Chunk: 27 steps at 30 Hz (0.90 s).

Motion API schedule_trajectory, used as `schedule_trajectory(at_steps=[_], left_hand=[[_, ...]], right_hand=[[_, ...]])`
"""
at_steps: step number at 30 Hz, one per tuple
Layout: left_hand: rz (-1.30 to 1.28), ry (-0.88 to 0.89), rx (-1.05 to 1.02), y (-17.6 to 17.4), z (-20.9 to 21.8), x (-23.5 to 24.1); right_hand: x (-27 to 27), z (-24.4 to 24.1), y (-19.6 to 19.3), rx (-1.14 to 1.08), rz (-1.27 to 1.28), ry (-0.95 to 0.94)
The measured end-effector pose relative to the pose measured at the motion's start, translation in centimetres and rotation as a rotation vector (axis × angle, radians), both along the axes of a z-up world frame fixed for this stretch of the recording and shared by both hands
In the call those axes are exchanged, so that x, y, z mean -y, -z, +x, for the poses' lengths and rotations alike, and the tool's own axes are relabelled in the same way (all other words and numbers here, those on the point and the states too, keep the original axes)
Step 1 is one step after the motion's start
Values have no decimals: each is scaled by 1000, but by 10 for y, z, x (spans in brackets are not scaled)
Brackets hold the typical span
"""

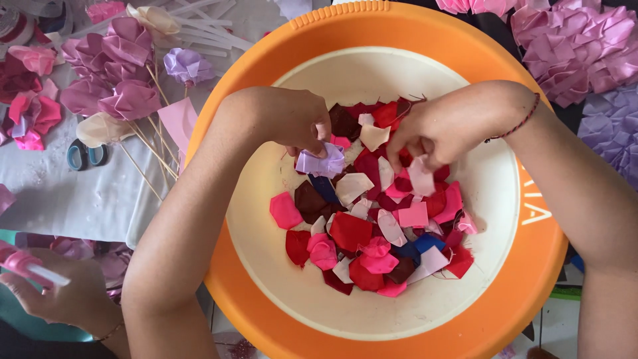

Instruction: The person repeatedly picks small fabric pieces from a bowl and folds them into petal shapes by hand. They place the folded petals back into the same bowl. A second person is visible in the background working on similar items.

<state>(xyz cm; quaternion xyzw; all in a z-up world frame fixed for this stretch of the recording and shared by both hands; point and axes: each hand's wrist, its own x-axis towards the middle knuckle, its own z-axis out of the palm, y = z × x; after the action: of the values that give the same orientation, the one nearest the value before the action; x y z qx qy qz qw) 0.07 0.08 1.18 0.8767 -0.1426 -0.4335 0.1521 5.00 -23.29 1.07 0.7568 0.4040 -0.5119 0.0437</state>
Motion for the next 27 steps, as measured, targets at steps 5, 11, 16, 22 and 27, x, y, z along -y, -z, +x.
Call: schedule_trajectory(at_steps=[5, 11, 16, 22, 27], left_hand=[[-22, 2, -6, 15, 5, -4], [13, -10, 15, 5, 3, -6], [38, -3, 10, 3, 3, -6], [44, -33, 20, 12, 5, -8], [65, -39, 5, 6, 5, -8]], right_hand=[[-9, -3, -11, 68, 141, 97], [-18, -11, -11, 160, 214, 133], [-24, -10, 10, 372, 273, 23], [-18, -4, 65, 378, 301, 60], [-27, -14, 55, 396, 302, 63]])
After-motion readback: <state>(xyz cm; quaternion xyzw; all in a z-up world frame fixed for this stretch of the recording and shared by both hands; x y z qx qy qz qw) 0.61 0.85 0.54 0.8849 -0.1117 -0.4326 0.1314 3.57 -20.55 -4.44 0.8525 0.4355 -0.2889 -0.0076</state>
